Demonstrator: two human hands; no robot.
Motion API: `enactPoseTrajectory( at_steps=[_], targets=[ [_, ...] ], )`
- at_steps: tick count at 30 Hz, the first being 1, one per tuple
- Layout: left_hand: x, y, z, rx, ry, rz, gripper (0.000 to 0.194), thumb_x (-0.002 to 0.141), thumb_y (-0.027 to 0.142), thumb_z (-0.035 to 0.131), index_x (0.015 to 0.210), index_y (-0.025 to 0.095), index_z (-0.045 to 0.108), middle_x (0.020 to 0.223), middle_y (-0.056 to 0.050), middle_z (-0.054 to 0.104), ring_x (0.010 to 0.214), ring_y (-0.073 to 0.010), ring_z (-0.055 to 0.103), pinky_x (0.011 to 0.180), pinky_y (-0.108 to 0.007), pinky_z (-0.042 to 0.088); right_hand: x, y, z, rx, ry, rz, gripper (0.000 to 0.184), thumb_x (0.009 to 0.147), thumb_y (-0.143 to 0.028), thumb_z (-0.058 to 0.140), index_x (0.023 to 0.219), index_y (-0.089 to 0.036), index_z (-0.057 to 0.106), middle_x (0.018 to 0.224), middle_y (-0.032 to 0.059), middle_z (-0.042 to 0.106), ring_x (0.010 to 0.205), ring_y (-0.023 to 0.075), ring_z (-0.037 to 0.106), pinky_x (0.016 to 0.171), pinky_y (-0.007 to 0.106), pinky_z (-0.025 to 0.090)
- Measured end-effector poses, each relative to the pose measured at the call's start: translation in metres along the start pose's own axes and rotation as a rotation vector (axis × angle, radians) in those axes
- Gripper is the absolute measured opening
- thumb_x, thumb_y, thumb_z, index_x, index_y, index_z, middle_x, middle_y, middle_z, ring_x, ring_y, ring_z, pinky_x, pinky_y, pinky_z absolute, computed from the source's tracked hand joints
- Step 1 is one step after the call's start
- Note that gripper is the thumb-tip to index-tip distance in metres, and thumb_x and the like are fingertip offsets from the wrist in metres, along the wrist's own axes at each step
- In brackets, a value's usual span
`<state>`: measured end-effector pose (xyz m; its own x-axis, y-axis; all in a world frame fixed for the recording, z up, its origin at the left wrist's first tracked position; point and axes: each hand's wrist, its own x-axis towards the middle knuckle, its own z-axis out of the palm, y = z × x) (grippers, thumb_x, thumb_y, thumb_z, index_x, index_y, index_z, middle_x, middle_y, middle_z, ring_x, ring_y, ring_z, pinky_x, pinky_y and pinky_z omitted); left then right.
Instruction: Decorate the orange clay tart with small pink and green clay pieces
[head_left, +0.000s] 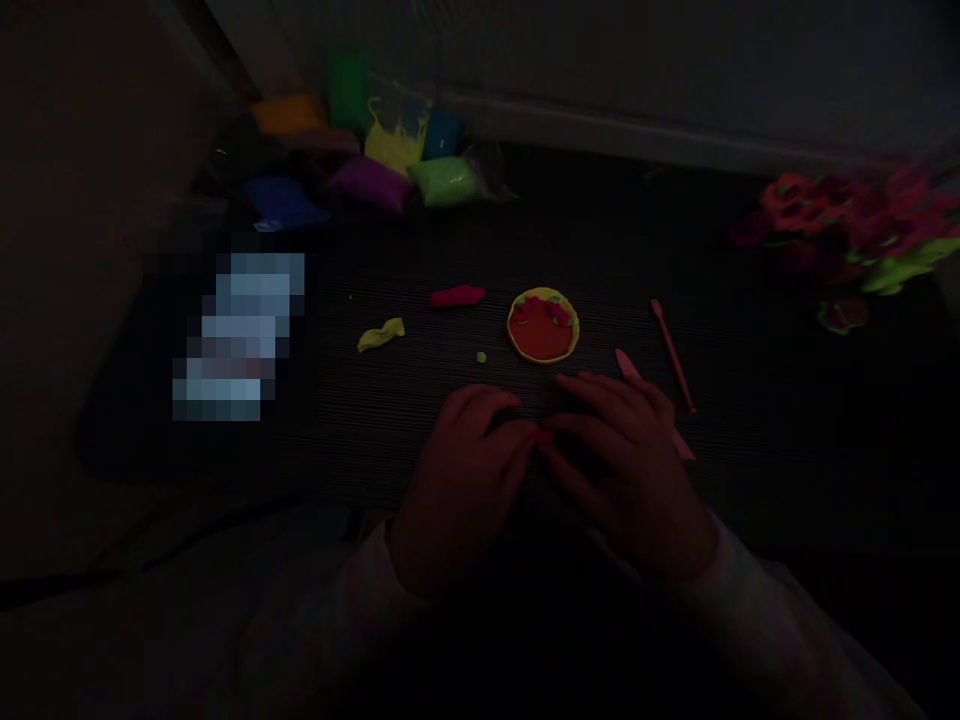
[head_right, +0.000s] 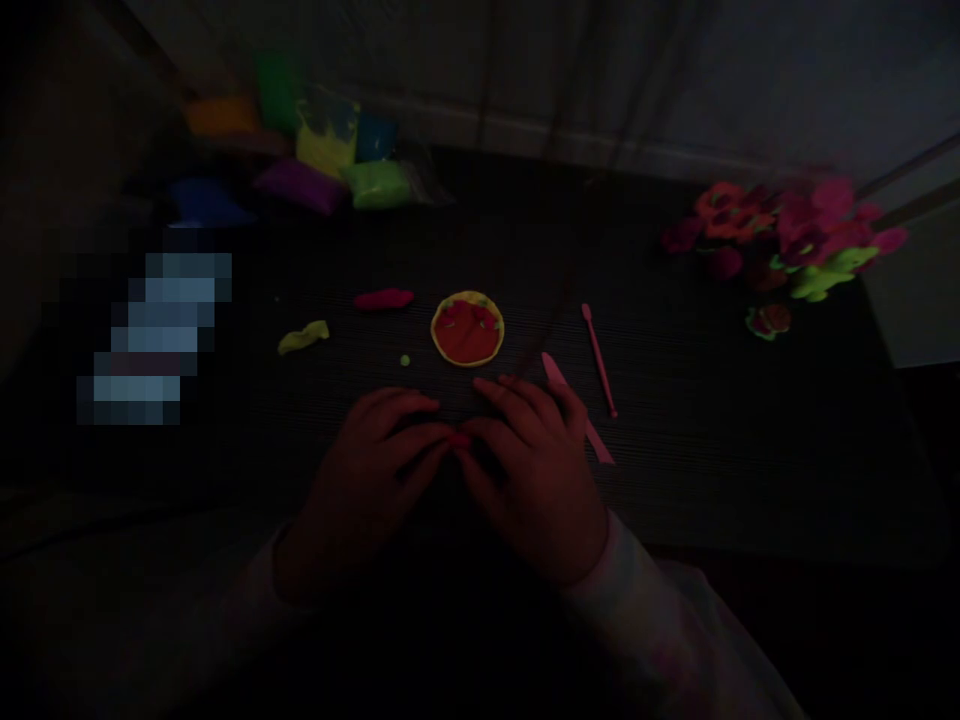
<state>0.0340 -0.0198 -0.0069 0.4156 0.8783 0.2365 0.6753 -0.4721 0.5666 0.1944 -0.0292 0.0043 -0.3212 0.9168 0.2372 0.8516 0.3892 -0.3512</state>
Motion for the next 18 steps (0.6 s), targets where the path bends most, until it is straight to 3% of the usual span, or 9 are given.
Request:
enactPoseTrajectory(
  at_steps=[9, 18],
  targets=[
    [0.001, 0.002, -0.002, 0.001, -0.016, 0.004, 0.013, 0.078, 0.015, 0.050, 0.086, 0.015, 0.060, 0.098, -0.007, 0.058, 0.097, -0.0211, 0.047, 0.086, -0.041, 0.041, -0.002, 0.001, -0.002, -0.056, 0.002, 0.014, 0.012, 0.077, -0.030, 0.055, 0.082, -0.023, 0.062, 0.113, 0.0049, 0.058, 0.110, 0.0237, 0.046, 0.093, 0.046, 0.027],
    [-0.006, 0.001, -0.004, 0.064, 0.001, 0.046, 0.023, 0.078, 0.018, 0.050, 0.100, 0.019, 0.058, 0.106, -0.008, 0.056, 0.105, -0.0239, 0.044, 0.087, -0.045, 0.040, -0.018, -0.002, -0.007, -0.104, 0.030, -0.044, 0.022, 0.078, -0.029, 0.052, 0.097, -0.021, 0.061, 0.116, 0.0104, 0.055, 0.109, 0.0256, 0.046, 0.093, 0.048, 0.025]
  ],
)
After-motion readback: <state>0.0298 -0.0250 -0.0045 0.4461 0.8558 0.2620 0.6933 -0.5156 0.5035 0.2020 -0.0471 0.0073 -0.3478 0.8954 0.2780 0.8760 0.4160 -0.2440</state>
